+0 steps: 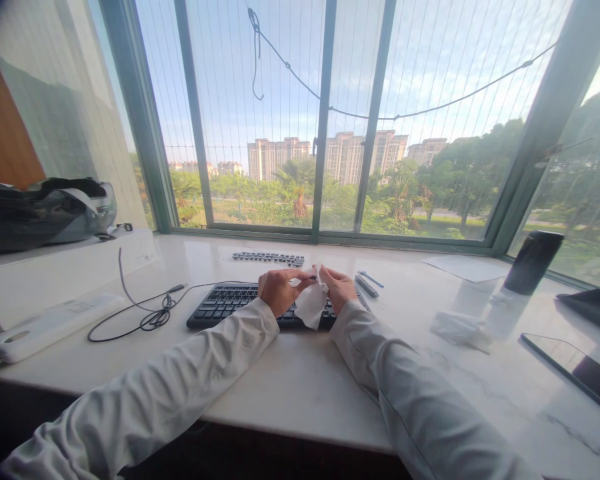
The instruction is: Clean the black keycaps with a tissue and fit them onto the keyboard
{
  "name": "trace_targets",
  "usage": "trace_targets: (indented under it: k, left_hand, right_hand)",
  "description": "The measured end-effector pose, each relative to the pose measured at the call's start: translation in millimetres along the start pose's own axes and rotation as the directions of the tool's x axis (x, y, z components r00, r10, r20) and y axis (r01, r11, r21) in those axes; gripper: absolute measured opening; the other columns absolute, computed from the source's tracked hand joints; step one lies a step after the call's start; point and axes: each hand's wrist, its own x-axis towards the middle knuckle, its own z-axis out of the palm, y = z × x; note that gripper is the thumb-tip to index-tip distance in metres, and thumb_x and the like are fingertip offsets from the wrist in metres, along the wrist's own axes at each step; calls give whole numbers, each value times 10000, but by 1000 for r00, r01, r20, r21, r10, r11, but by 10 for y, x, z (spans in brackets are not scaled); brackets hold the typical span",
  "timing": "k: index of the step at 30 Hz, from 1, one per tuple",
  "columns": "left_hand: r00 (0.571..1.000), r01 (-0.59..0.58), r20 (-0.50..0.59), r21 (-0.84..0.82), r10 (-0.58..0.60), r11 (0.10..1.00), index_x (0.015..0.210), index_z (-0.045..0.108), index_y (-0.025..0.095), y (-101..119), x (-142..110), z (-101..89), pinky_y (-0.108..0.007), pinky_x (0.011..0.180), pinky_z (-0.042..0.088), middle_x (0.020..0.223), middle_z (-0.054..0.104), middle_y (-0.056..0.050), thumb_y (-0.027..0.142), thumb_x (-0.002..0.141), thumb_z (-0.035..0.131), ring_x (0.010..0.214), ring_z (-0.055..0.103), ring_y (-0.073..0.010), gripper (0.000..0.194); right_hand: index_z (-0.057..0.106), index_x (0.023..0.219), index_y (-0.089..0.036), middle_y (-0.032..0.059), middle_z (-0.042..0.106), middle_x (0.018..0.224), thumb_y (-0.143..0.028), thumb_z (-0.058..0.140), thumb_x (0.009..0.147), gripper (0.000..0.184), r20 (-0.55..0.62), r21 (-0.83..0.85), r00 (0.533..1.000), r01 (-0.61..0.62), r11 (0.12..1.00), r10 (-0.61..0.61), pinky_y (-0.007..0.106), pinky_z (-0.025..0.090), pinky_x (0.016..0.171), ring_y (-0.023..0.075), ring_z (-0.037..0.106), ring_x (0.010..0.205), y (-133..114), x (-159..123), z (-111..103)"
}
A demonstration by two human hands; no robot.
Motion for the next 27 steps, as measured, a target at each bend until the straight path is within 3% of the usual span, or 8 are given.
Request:
trace_targets:
  k: [6,11,19,27]
  left_hand:
    - [999,52,-2,87,-52,995,910,735,345,14,3,-62,-262,674,398,901,744,39,497,825,573,857,665,-185,238]
    - [1000,8,16,148,-11,989,859,728,326,-15,18,-112,-257,616,358,893,738,37,490,848,531,812,657,-179,257]
    - [999,-39,45,185,32,982,810,715,319,-31,6,-83,-257,583,331,869,735,48,487,831,554,789,652,-176,234]
    - [999,-20,42,173,13,985,822,723,298,-33,13,-90,-253,593,339,859,739,20,453,818,593,804,655,-172,202]
  right_hand:
    - [728,921,-161,49,727,833,-363,778,632,356,221,51,971,-100,994,87,215,456,587,133,613,678,-49,-66,67]
    - [740,849,-130,77,726,818,-327,780,650,283,224,-35,956,-189,981,192,224,473,589,143,619,665,-35,-34,-7]
    - [745,826,-122,78,724,751,-318,770,662,257,182,-111,959,-202,973,219,221,478,551,143,622,620,-13,20,-55]
    - [738,884,-136,69,731,793,-333,786,639,318,317,-106,921,-202,974,226,230,476,574,145,639,629,-118,-35,-62]
